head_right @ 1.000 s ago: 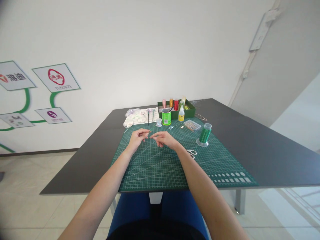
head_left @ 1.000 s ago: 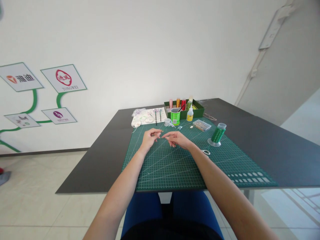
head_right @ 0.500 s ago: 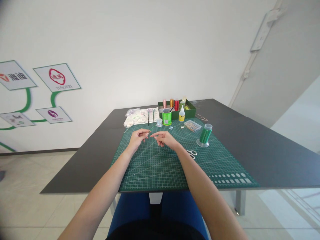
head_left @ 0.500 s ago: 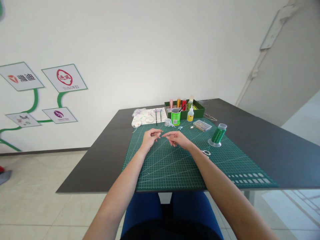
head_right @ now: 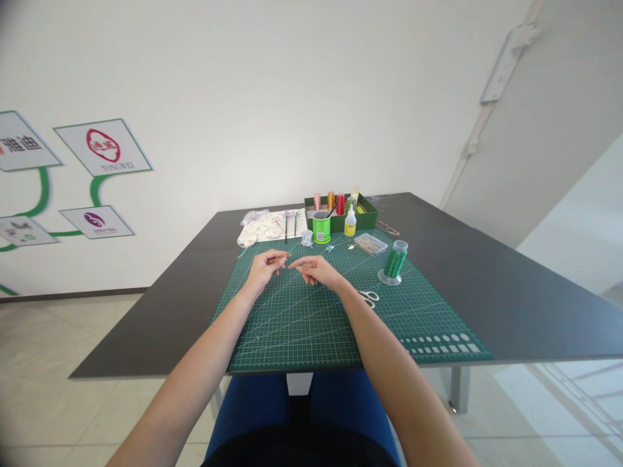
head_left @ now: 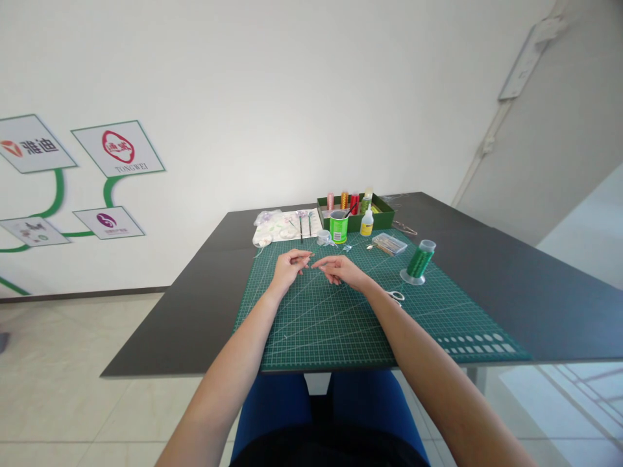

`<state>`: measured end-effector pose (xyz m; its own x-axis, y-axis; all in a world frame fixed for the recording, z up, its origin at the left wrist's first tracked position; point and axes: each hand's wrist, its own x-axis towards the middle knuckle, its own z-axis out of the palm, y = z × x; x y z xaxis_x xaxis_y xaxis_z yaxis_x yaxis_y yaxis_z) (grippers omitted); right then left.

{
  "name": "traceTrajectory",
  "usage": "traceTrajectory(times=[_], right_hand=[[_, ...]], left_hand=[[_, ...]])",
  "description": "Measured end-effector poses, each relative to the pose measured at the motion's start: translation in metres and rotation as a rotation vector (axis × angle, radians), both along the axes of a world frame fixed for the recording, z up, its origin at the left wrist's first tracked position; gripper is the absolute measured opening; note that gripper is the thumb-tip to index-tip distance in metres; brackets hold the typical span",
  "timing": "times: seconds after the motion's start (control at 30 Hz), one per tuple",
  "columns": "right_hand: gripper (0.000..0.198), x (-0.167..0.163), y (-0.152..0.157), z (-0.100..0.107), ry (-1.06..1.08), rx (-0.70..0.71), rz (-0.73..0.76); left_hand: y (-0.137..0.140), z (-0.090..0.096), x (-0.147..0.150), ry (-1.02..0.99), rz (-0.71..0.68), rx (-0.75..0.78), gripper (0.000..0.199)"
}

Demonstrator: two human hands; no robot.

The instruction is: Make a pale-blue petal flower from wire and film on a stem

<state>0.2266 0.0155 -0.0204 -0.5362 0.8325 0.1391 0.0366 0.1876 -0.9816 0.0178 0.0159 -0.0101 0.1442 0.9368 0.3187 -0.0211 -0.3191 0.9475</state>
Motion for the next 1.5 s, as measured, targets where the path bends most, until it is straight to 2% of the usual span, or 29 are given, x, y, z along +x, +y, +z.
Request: traceTrajectory(times=[0.53,1.5], right_hand=[[0.043,-0.0008,-0.0012,0.0,-0.038,0.039,0.025],[0.042,-0.0007,-0.002,0.0009,-0.064,0.072,0.029]], left_hand=[[0.0012,-0.0006,-0.0012,0.067,0.115,0.033,0.023],[0.0051,-0.0041,-0.0029,0.116,0.174,0.072,0.018]])
